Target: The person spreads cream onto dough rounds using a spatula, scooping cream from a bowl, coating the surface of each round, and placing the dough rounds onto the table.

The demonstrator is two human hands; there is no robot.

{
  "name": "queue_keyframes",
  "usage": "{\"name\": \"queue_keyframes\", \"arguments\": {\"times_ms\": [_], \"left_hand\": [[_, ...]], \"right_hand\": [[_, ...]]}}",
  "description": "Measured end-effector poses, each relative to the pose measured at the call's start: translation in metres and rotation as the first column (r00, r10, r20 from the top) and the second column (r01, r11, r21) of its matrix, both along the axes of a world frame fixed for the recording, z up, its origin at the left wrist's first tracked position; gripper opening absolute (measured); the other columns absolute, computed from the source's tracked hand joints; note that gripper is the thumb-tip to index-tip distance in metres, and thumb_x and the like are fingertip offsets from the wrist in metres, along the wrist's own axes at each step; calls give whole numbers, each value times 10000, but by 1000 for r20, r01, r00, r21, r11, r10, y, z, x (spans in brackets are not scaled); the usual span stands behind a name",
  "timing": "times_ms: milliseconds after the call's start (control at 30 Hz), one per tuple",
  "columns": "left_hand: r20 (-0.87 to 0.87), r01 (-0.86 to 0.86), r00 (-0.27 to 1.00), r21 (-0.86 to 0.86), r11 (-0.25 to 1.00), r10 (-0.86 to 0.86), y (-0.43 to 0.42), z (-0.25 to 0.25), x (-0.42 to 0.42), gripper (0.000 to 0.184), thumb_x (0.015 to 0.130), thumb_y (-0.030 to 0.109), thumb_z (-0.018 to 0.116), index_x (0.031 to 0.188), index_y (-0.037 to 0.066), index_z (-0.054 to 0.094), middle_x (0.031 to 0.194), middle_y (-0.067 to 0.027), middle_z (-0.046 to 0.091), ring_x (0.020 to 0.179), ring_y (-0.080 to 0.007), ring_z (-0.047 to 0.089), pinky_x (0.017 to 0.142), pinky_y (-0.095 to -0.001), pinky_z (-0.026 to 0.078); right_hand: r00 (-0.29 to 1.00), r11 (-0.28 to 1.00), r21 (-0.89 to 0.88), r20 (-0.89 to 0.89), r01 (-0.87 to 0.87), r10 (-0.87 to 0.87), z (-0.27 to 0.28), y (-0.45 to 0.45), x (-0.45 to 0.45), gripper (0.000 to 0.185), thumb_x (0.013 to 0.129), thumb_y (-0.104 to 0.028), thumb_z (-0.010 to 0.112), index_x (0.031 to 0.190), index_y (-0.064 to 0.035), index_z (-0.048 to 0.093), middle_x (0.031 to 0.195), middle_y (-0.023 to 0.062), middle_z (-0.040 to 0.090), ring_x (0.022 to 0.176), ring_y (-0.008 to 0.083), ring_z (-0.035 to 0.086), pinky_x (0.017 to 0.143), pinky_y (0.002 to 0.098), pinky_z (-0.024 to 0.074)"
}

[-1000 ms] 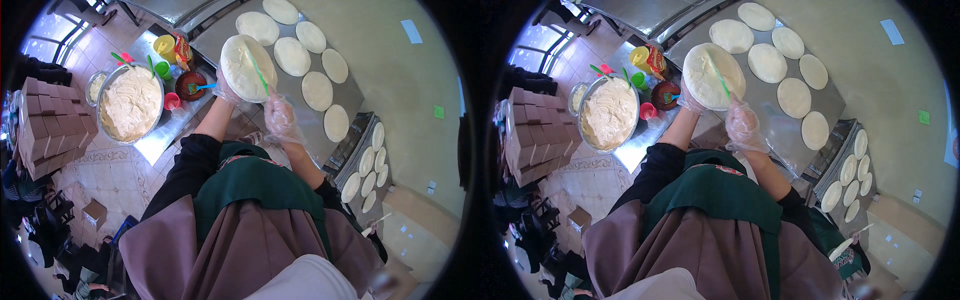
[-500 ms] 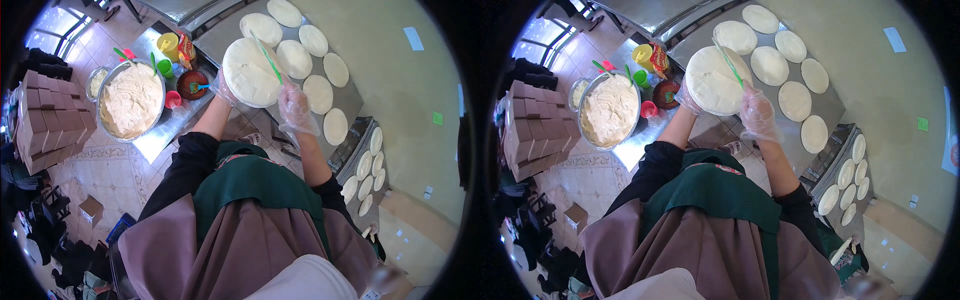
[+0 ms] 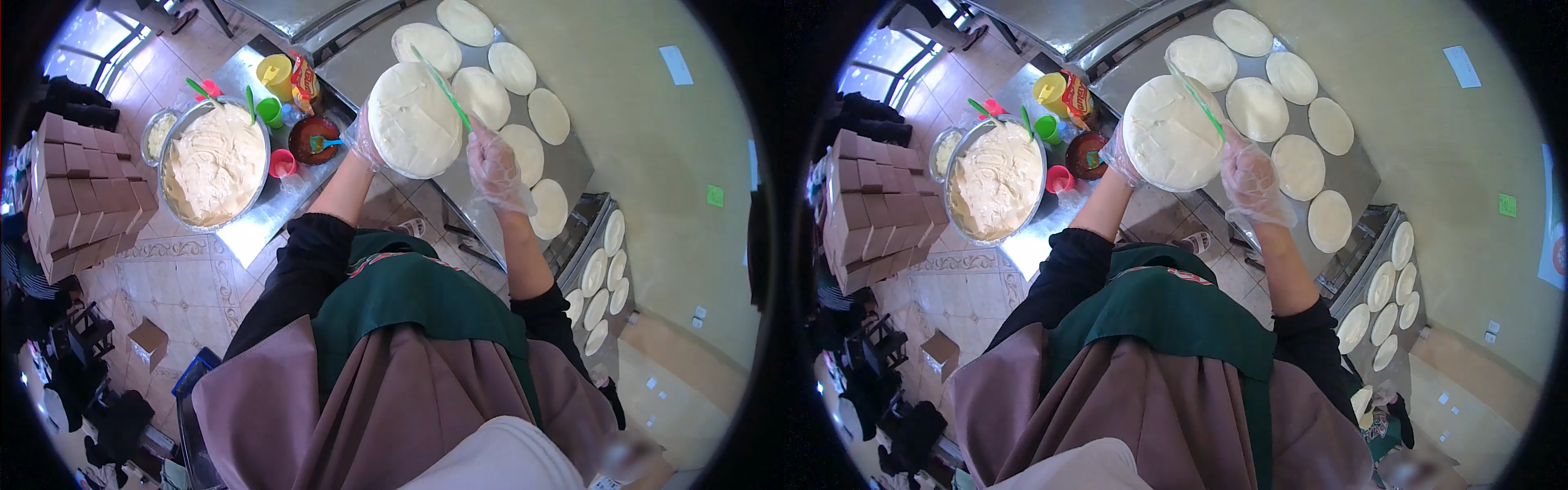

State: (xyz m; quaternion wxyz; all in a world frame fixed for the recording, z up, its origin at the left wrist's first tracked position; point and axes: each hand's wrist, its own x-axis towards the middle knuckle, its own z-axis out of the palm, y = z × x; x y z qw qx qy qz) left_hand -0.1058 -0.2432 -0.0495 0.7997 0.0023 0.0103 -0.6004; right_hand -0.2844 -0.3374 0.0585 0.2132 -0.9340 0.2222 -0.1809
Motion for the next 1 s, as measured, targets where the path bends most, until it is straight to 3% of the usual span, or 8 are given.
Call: {"name": "queue_keyframes", "arguments": {"times_ms": [167, 267, 367, 467, 533, 633, 900, 1000], "left_hand": [[71, -15, 997, 137, 990, 5, -7, -2, -3, 437, 953, 326, 377, 1264, 50, 509, 1186, -159, 591, 1031, -310, 605, 909, -475, 487], [65, 50, 997, 32, 998, -52, 0, 6, -5, 428, 953, 322, 382, 1256, 51, 515, 1175, -157, 596, 1023, -305, 608, 907, -471, 489], [61, -14, 998, 140, 990, 6, -1, -4, -7, 420, 953, 318, 388, 1248, 49, 519, 1167, -154, 600, 1018, -299, 610, 901, -466, 494], [107, -38, 994, 125, 991, 25, 2, 5, -7, 415, 952, 309, 389, 1249, 47, 517, 1173, -151, 598, 1025, -292, 609, 893, -462, 501], [133, -60, 990, 134, 989, 42, 2, 7, -9, 405, 954, 290, 390, 1252, 47, 515, 1176, -149, 598, 1027, -286, 609, 890, -457, 504], [178, -82, 982, 137, 987, 57, -2, 2, -7, 393, 956, 249, 383, 1278, 49, 490, 1212, -143, 579, 1055, -283, 599, 907, -456, 497], [295, -134, 952, 174, 975, 78, -4, -8, -13, 449, 959, 291, 325, 1317, 55, 458, 1283, -154, 534, 1117, -305, 565, 948, -492, 462], [116, -81, 991, 147, 986, 64, -3, -5, -14, 382, 963, 224, 384, 1275, 29, 484, 1215, -147, 574, 1049, -263, 596, 895, -429, 509]], "right_hand": [[997, 986, -150, -31, -74, 70, 1, 5, 9, 382, 833, -75, 531, 1212, -100, 569, 837, 158, 620, 696, 318, 621, 615, 415, 499], [971, 978, -118, -191, -170, 145, 15, 15, 11, 359, 862, -47, 517, 1216, -72, 571, 788, 162, 596, 659, 301, 580, 609, 390, 472], [932, 939, -34, 113, -342, 343, 10, 7, 9, 381, 838, -17, 536, 1210, -89, 582, 764, 137, 591, 669, 296, 588, 603, 392, 475], [979, 984, -26, 101, -175, 177, 14, 1, 2, 382, 816, -5, 556, 1185, -95, 599, 736, 108, 581, 636, 275, 584, 565, 379, 468], [1000, 932, -363, 13, 1, 4, 11, -4, -2, 384, 802, -23, 587, 1175, -113, 605, 724, 86, 574, 606, 246, 579, 533, 366, 460], [989, 853, -520, -148, -54, -27, 26, -5, -5, 395, 812, -93, 578, 1206, -127, 566, 749, 74, 569, 626, 223, 604, 537, 351, 499], [970, 782, -622, -162, 43, -181, 18, -28, -21, 380, 814, -91, 593, 1190, -151, 587, 736, 53, 573, 584, 210, 587, 504, 333, 475], [962, 817, -546, -71, 185, -265, 17, -26, -23, 368, 819, -97, 613, 1177, -185, 611, 720, 64, 580, 600, 233, 586, 536, 360, 478]]}}
